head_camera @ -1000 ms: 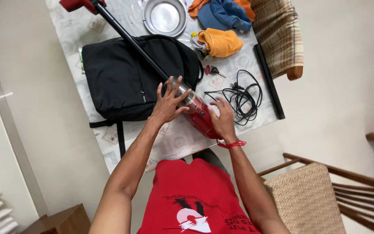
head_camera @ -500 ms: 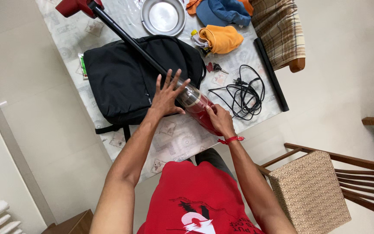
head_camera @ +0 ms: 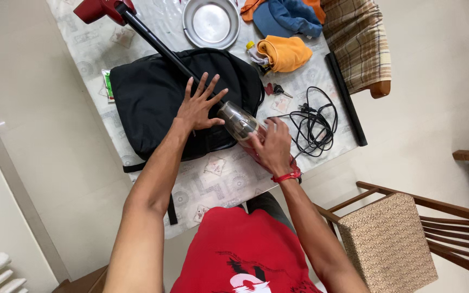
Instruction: The person unplugs a vacuum cleaner, coils the power cord by hand, and then detaches the cleaning head and extension tubes from the main unit.
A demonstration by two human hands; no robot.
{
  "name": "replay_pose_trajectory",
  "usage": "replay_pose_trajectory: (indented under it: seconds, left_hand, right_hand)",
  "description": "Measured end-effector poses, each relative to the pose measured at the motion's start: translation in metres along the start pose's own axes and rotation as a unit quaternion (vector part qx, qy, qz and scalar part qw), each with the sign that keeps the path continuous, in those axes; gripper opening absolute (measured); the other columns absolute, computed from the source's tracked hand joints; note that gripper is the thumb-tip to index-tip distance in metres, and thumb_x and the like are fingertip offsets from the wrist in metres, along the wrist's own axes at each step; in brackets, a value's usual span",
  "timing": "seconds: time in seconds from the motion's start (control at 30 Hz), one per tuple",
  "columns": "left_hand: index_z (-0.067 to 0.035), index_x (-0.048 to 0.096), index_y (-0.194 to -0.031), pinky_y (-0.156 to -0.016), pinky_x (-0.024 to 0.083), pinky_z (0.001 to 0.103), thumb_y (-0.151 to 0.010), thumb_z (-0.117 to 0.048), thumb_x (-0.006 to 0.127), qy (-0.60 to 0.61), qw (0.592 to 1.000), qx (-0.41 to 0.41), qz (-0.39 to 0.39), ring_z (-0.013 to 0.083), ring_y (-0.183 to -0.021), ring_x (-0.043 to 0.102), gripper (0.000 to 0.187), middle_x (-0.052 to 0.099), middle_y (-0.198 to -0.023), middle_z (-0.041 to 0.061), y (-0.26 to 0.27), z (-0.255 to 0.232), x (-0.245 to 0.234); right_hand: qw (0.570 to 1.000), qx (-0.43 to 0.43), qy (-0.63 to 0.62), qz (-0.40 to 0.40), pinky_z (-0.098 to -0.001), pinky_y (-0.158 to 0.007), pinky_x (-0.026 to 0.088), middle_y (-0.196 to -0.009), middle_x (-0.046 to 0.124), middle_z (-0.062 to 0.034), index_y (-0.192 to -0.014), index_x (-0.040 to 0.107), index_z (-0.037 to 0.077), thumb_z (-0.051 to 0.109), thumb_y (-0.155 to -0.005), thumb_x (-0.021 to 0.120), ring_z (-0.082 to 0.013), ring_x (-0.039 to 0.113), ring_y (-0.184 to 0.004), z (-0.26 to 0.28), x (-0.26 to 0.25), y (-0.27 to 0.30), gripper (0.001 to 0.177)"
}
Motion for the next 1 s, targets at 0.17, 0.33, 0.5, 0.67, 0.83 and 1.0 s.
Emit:
replay_pose_trajectory:
  seconds: [0.17,0.33,0.5,0.67,0.83,1.0]
  left_hand:
    - [-0.035,0.033,-0.162,-0.124,-0.005,0.059,-0.097,-0.062,0.052,-0.052,0.997,0.051,-0.006,0.0275,-0.16,-0.006,0.073,0.007,-0.175,0.002,-0.005,0.003,0.001]
    - [-0.032,0.039,-0.158,-0.127,0.003,0.053,-0.098,-0.051,0.053,0.012,0.996,0.081,0.038,0.0282,-0.16,0.002,0.064,0.015,-0.173,0.001,-0.006,0.008,0.004]
    - [-0.03,0.055,-0.147,-0.127,0.016,0.049,-0.098,-0.046,0.061,-0.022,0.991,0.127,-0.018,0.0243,-0.15,0.032,0.052,0.049,-0.15,0.003,-0.009,0.01,0.0]
    - [-0.026,0.065,-0.131,-0.114,0.036,0.041,-0.092,-0.043,0.067,-0.037,0.981,0.188,-0.024,0.0244,-0.12,0.055,0.043,0.062,-0.116,0.004,-0.015,0.001,-0.016]
    - [-0.024,0.065,-0.123,-0.097,0.043,0.04,-0.099,-0.047,0.065,-0.021,0.972,0.196,0.131,0.0238,-0.108,0.057,0.033,0.061,-0.107,0.004,-0.032,0.006,-0.006]
    - [-0.025,0.064,-0.13,-0.103,0.041,0.039,-0.095,-0.044,0.065,-0.047,0.973,0.226,0.001,0.0225,-0.108,0.056,0.04,0.061,-0.109,0.005,-0.021,0.001,-0.021]
  right_hand:
    - [0.981,-0.146,0.095,-0.082,-0.0597,-0.103,0.04,-0.151,0.042,-0.0216,-0.146,0.047,0.006,0.07,-0.08,0.071,-0.042,0.042,-0.138,0.064,0.006,-0.018,0.095]
    - [0.991,-0.061,0.115,0.014,-0.0503,-0.092,0.05,-0.147,0.05,-0.0189,-0.149,0.045,0.007,0.07,-0.075,0.074,-0.0354,0.058,-0.12,0.075,0.029,-0.038,0.101]
    - [0.985,-0.076,0.153,-0.019,-0.0431,-0.086,0.054,-0.125,0.062,-0.0116,-0.145,0.051,0.008,0.066,-0.081,0.073,-0.0286,0.064,-0.104,0.074,0.029,-0.038,0.09]
    - [0.984,-0.104,0.132,-0.065,-0.0422,-0.088,0.054,-0.123,0.062,-0.0121,-0.14,0.054,0.005,0.063,-0.081,0.075,-0.0291,0.064,-0.104,0.073,0.023,-0.029,0.086]
    - [0.981,-0.109,0.137,-0.079,-0.0424,-0.091,0.053,-0.124,0.062,-0.0129,-0.139,0.054,0.004,0.06,-0.08,0.077,-0.0296,0.063,-0.107,0.077,0.019,-0.024,0.084]
    - [0.984,-0.127,0.104,-0.067,-0.0436,-0.085,0.055,-0.121,0.064,-0.017,-0.139,0.055,0.001,0.06,-0.082,0.077,-0.0317,0.066,-0.103,0.07,0.016,-0.027,0.084]
Point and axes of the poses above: each hand's wrist, its own y-axis away from the middle knuckle, its own x-axis out of the palm, z = x × y, the point moved 9 cm from there along -y, towards the middle knuckle
